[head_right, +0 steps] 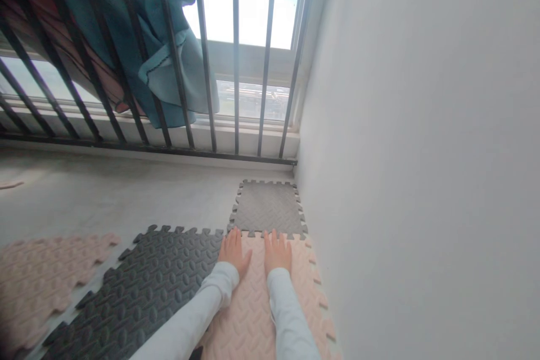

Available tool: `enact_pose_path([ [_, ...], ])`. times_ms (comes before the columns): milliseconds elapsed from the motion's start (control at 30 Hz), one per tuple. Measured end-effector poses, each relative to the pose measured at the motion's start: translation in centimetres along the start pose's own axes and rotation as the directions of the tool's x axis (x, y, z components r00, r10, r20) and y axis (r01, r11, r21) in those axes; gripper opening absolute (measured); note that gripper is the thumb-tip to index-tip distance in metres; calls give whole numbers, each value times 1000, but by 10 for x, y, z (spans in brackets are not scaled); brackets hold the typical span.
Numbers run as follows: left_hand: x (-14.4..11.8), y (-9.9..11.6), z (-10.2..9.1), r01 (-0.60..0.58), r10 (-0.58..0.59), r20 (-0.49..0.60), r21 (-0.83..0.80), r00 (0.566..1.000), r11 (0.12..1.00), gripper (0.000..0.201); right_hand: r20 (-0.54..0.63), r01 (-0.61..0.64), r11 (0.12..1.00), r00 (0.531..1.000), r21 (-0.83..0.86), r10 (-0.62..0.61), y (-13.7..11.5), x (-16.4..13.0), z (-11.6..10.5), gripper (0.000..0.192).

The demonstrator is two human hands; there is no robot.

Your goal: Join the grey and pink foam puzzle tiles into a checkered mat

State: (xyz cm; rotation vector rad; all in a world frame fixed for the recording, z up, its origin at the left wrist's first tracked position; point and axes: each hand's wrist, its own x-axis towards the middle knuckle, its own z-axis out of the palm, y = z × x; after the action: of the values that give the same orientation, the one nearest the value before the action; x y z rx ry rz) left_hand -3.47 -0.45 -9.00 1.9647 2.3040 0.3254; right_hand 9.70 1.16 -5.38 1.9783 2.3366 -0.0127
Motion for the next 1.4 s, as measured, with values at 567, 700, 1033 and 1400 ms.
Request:
enact_pose_path([
  [567,1,0,-3,-18,18,22,15,1000,1000,63,54,-24,998,998,-59,28,-14,-2,-10,49],
  [700,0,0,-4,-47,47,35,-9,998,999,59,119,-26,996,992,-80,36,-20,1,-16,47],
  [1033,2,2,-16,-27,30,65,-48,997,999,51,115,-113,993,986,-43,117,-31,3,-17,41],
  [1400,3,-2,-10,-53,54,72,-24,996,998,51,73,-126,992,989,-17,127,-32,6,-10,43],
])
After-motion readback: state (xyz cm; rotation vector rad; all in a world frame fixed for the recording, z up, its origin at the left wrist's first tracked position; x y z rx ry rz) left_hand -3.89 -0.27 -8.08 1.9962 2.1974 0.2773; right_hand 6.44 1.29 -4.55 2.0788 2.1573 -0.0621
